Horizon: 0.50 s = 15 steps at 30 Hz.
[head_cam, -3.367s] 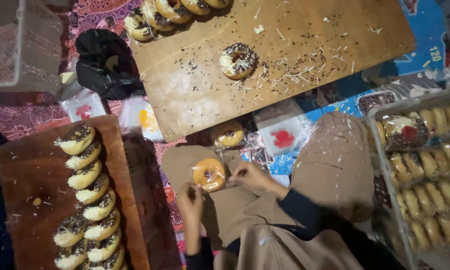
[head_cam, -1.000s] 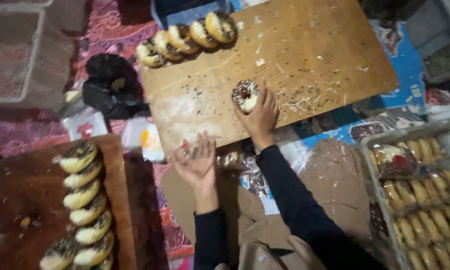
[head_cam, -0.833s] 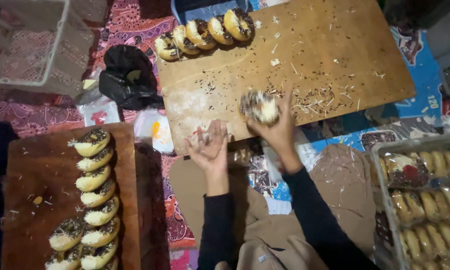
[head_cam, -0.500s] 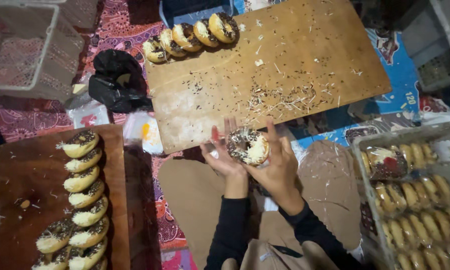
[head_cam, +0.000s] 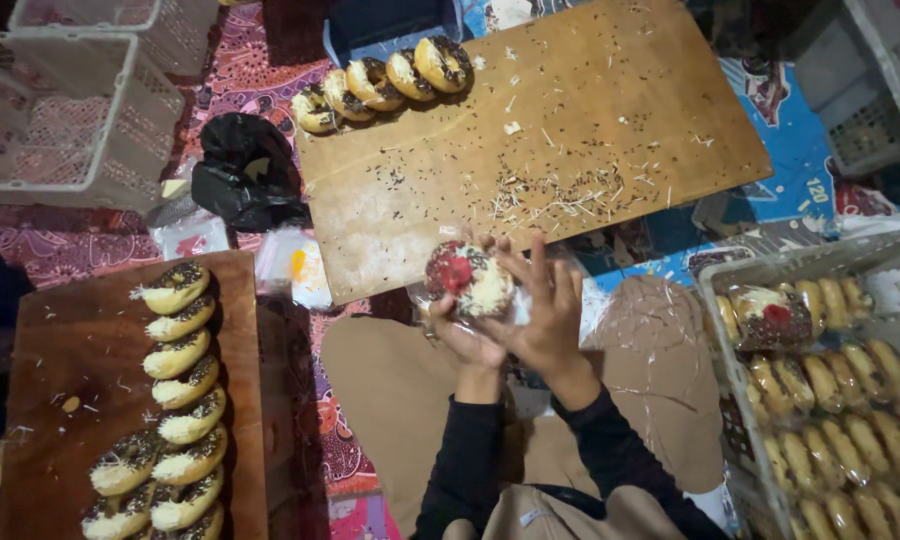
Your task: The person picks up chocolate-frosted donuts from a wooden board and places them into clear plastic bags. They then place the packaged donuts into a white plastic crate. The process is repeated for multiple donuts.
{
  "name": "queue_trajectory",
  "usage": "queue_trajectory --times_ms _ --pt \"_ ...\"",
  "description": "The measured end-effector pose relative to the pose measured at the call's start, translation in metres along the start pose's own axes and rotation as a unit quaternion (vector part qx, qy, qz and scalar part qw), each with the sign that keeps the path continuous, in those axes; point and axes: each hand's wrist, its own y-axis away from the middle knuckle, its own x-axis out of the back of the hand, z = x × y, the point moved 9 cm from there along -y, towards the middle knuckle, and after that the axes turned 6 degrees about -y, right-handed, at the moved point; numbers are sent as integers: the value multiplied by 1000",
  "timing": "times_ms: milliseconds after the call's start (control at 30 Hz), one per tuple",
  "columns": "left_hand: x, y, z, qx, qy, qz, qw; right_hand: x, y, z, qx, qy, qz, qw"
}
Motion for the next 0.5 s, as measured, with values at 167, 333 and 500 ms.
queue_trajectory --times_ms 167,333,500 --pt "41 3 14 -25 3 63 998 -7 4 -2 0 -219 -78 973" --pt "71 33 10 3 -148 104 984 23 13 15 -124 -363 107 918" --pt "28 35 60 -117 -595 97 789 5 -20 -13 -37 -273 -293 916"
